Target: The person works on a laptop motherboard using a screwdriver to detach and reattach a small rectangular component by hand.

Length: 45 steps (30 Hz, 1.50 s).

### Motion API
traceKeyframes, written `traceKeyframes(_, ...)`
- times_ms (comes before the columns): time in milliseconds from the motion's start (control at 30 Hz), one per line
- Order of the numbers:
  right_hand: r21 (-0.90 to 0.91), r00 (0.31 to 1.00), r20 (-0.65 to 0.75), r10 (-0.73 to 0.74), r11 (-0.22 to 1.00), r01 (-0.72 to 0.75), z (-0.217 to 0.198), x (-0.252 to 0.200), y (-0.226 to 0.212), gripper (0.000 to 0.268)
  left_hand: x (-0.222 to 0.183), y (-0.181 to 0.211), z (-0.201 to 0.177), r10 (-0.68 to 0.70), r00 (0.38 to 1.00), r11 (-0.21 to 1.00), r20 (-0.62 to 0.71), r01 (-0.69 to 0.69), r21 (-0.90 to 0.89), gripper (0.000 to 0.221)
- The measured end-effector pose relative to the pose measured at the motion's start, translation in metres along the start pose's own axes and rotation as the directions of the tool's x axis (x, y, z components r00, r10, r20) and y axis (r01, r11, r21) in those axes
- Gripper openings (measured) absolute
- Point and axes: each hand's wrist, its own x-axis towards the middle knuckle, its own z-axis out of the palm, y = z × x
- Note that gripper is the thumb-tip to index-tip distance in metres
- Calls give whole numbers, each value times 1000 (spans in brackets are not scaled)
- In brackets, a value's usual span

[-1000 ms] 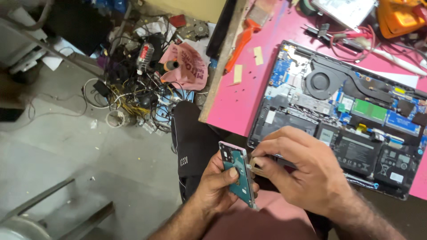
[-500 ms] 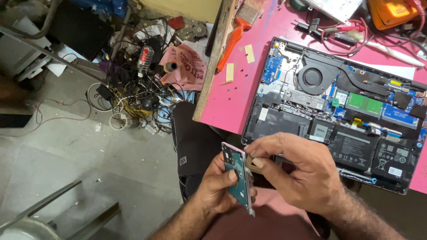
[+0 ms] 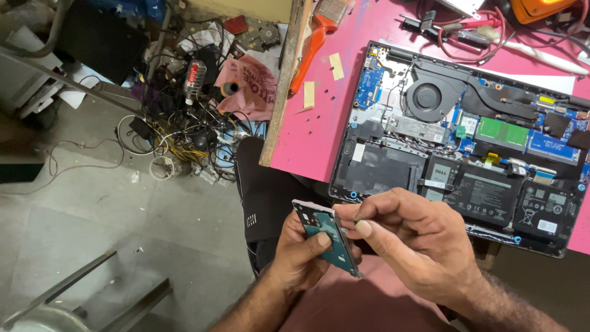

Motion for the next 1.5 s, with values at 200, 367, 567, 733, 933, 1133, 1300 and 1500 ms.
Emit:
traceKeyframes(200,-430,993,50,-109,895,120,-1,15,-12,15,-3,2,2,-57,998,998,-16,57,-13,45)
traceKeyframes(367,-774,952,152,-267,567,283,5,18,-18,18,-5,0,-2,-84,996,996,-21,83,-31,35)
traceKeyframes(567,-788,950,145,-275,549,279,6,15,-15,19,-4,0,-1,-73,997,997,-22,73,-25,35)
traceKeyframes(733,-789,965,73,-253,577,211,9,14,-16,15,-3,-2,-1,-69,997,997,-33,68,-38,36)
traceKeyframes(933,-651,992,-126,13,753,-92,9,16,-17,14,-2,-1,-5,-66,998,997,-10,66,-27,33)
traceKeyframes(1133,-170,948,-58,312,933,-317,-13,30,-9,14,-2,-1,-9,-83,997,996,-8,83,12,26)
traceKeyframes(1300,-119,930,49,363,927,-356,-26,36,-7,14,2,2,-8,-89,996,995,21,89,37,26)
traceKeyframes(1500,-30,953,126,275,961,-273,-35,31,-18,13,14,2,2,-136,988,989,75,130,74,26)
